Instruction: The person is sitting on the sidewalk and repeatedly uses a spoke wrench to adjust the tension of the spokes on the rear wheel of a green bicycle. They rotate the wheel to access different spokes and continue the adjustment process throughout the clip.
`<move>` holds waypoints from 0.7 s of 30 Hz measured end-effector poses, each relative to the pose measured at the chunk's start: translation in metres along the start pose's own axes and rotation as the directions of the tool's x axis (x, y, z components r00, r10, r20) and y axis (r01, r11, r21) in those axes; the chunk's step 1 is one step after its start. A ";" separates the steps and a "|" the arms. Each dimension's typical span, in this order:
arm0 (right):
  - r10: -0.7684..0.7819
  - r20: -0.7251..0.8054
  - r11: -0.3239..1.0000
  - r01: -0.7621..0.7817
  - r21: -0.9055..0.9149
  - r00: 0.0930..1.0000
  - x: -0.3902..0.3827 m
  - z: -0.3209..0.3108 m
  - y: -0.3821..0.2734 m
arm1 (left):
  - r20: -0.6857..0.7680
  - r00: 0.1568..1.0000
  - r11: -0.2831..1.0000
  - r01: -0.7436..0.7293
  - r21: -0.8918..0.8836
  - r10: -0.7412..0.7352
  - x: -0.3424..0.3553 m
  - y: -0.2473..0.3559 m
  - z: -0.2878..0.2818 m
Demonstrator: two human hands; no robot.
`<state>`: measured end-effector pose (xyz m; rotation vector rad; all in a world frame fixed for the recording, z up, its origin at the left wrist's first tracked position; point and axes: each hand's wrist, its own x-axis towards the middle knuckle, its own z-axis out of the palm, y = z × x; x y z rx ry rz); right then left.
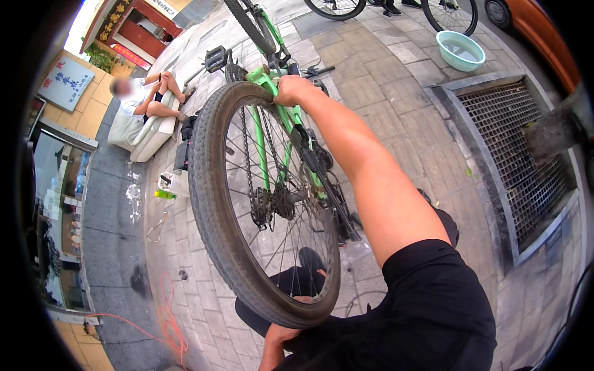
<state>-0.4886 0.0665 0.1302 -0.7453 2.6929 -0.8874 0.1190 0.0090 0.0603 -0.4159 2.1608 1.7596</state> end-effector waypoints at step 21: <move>-0.016 -0.008 1.000 0.017 0.004 1.000 -0.007 -0.005 -0.004 | -0.221 0.960 0.894 -0.246 -0.375 0.171 0.270 0.345 -0.159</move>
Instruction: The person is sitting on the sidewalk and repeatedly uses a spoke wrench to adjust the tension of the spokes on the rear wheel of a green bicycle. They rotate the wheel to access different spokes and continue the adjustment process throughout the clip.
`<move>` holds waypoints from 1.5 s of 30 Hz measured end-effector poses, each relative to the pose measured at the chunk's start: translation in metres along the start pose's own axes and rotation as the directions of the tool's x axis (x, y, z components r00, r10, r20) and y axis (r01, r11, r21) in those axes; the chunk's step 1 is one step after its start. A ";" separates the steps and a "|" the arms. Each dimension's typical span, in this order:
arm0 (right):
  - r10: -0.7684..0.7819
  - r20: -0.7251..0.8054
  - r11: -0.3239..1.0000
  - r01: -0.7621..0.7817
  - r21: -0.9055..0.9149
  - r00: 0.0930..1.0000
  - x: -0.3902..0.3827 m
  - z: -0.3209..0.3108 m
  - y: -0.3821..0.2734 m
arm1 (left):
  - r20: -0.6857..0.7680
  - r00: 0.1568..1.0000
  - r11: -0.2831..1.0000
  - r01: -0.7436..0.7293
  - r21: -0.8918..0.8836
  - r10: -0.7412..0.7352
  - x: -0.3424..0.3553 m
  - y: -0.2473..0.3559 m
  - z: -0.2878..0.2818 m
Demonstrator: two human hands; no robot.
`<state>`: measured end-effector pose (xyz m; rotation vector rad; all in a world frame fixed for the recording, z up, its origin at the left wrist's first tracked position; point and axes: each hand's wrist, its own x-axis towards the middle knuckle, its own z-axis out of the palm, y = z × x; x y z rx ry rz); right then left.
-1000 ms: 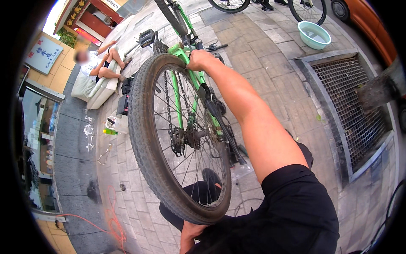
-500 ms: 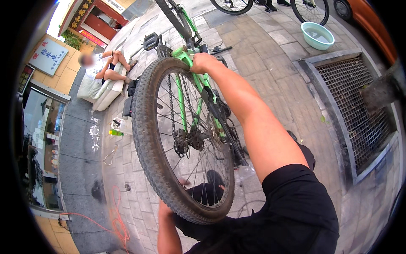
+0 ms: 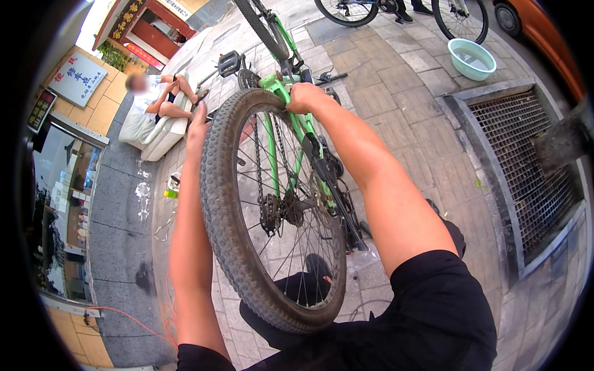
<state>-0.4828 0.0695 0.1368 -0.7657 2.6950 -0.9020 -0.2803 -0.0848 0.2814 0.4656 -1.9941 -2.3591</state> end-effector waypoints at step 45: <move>-0.009 -0.056 1.000 0.009 0.004 0.998 0.007 0.010 0.003 | 0.119 0.953 0.956 -0.261 -0.138 0.277 -0.094 -0.036 0.026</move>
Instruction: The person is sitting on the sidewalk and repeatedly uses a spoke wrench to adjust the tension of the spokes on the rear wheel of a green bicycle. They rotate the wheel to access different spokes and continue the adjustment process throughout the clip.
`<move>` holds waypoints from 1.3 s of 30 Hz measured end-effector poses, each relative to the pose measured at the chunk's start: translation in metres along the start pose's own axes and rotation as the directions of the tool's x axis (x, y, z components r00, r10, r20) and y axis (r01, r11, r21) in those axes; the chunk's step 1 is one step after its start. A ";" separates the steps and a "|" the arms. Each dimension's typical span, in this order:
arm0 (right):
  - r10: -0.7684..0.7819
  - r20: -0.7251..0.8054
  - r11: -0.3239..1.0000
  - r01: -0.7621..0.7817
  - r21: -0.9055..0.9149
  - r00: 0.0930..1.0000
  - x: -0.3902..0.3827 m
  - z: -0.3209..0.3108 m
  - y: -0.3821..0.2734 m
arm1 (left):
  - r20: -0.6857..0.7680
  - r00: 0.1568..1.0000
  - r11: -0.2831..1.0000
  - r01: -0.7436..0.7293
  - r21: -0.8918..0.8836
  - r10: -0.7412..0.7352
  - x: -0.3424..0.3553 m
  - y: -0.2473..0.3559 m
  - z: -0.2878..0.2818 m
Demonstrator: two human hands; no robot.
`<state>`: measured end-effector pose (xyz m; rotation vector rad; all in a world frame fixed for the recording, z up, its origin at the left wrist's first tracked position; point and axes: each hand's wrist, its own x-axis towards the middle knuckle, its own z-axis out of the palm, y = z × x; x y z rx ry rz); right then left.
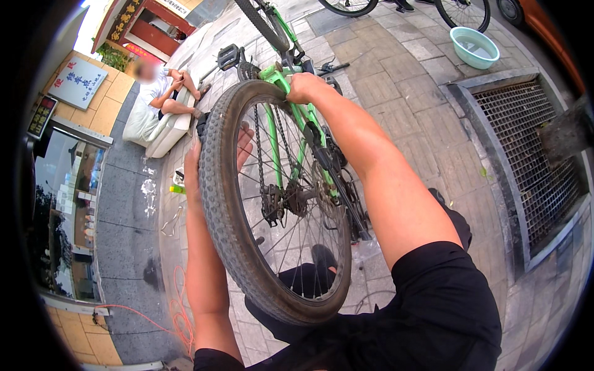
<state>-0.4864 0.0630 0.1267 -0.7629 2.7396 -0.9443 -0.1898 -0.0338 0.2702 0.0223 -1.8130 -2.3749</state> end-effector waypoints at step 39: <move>0.197 -0.254 0.980 -0.197 0.025 0.947 -0.310 0.176 0.193 | -0.241 0.803 0.829 0.559 -0.010 -0.545 -0.193 -0.073 -0.011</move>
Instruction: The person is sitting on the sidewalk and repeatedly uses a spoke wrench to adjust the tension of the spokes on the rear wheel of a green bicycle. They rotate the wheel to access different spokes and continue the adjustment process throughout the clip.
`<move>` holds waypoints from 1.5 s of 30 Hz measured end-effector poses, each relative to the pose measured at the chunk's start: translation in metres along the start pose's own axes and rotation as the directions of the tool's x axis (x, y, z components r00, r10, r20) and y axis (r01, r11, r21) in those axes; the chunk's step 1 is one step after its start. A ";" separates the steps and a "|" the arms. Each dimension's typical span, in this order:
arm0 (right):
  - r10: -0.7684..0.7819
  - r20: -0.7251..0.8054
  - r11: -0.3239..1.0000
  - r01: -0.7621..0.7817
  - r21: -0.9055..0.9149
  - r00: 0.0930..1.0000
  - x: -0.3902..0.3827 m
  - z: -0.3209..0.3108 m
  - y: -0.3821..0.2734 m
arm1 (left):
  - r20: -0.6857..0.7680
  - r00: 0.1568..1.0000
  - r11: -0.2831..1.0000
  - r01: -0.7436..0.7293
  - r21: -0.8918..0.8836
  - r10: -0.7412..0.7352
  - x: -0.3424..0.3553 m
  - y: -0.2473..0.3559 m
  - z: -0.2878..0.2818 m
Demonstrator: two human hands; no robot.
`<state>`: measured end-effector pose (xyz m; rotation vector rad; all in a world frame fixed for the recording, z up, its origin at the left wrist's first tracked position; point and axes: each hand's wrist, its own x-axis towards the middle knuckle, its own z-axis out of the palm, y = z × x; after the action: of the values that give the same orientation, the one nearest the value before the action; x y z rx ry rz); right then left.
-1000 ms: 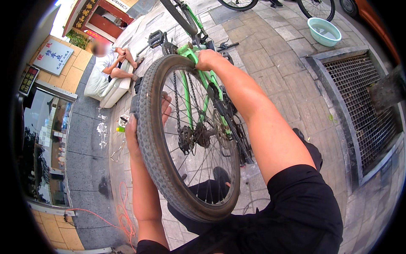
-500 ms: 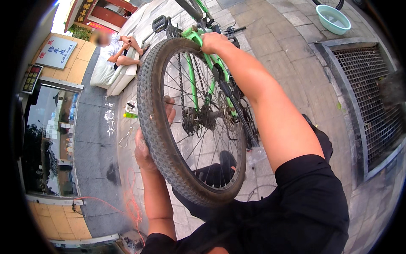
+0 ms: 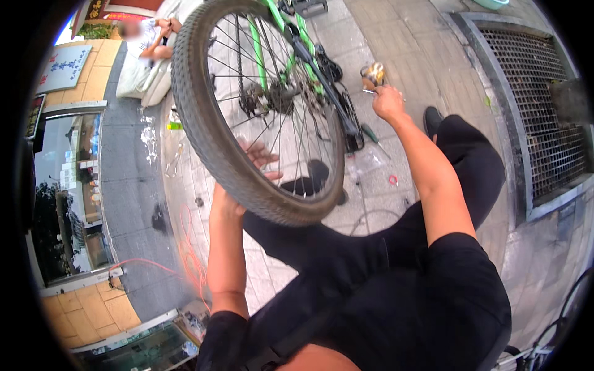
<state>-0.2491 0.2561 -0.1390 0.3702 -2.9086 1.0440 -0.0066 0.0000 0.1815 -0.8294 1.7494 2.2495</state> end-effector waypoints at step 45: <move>0.124 0.859 0.897 0.314 -0.312 0.497 -0.232 0.162 0.077 | -0.050 0.995 0.903 -0.059 0.426 0.089 0.067 -0.157 0.018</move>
<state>-0.0329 0.2608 -0.3372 1.3805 -3.7349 0.0656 0.0044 0.0502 0.0175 -0.7581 2.2212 1.7847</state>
